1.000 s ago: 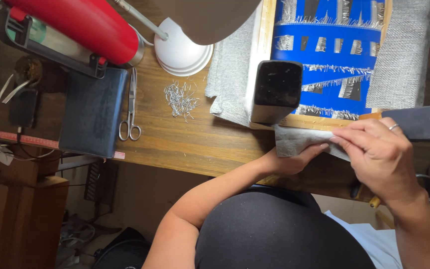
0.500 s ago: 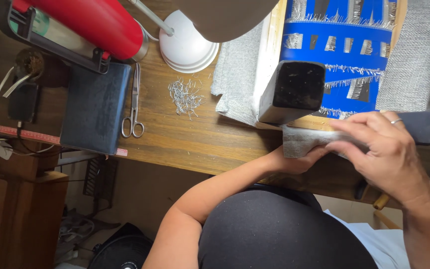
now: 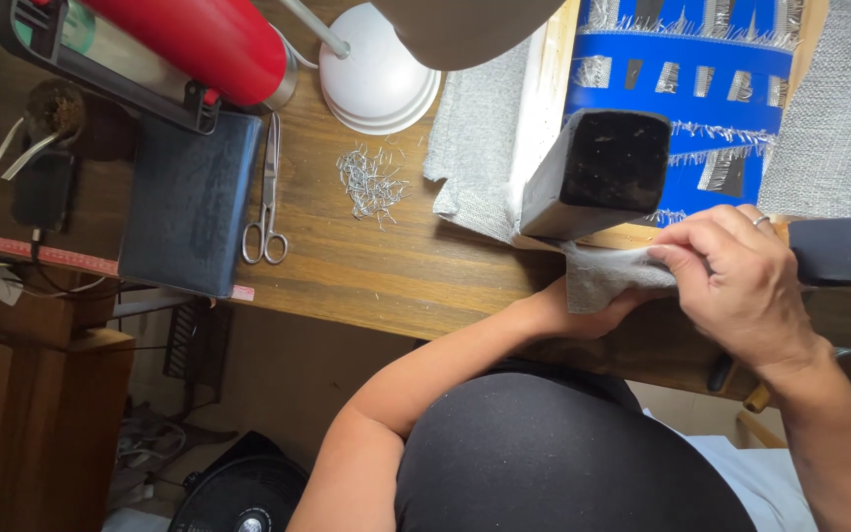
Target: Upholstering a chair seat by removing old staples and stapling new fabric to the frame
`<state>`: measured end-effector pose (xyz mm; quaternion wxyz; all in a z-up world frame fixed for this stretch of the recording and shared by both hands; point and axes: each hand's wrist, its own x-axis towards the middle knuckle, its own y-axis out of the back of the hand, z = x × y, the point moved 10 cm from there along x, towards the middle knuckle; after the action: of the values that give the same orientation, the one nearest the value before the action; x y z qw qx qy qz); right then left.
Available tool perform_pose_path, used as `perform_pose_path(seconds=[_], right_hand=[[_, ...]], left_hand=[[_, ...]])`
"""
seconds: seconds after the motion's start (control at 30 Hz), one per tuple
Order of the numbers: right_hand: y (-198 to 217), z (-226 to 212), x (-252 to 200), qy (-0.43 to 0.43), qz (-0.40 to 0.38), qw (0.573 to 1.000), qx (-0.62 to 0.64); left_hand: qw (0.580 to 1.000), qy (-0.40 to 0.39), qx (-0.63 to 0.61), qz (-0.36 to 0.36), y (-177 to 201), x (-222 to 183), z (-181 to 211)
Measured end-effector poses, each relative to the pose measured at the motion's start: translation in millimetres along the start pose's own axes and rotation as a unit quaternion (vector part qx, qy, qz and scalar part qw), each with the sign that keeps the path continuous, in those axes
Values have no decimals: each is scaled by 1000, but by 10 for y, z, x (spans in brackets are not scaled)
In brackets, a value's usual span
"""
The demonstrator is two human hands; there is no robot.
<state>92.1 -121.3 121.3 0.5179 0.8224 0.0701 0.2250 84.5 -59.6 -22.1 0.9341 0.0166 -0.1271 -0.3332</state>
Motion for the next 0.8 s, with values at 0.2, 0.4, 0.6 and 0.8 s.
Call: perform_pose_path(seconds=[0.2,0.4,0.6,0.8], right_hand=[[9,-165,140,54,-46,994,79],[-102,-312,186,149,-88,983,58],[-142,-290,137,126,-50,991,10],[-183,-212,162,92,-122,988,36]], left_hand=[[1000,-4,-26,-5,51,-8,110],[992,39,-118,0,340,-81,576],[943,244,-206,94,590,-358,286],[965,214,-139,67,653,-374,328]])
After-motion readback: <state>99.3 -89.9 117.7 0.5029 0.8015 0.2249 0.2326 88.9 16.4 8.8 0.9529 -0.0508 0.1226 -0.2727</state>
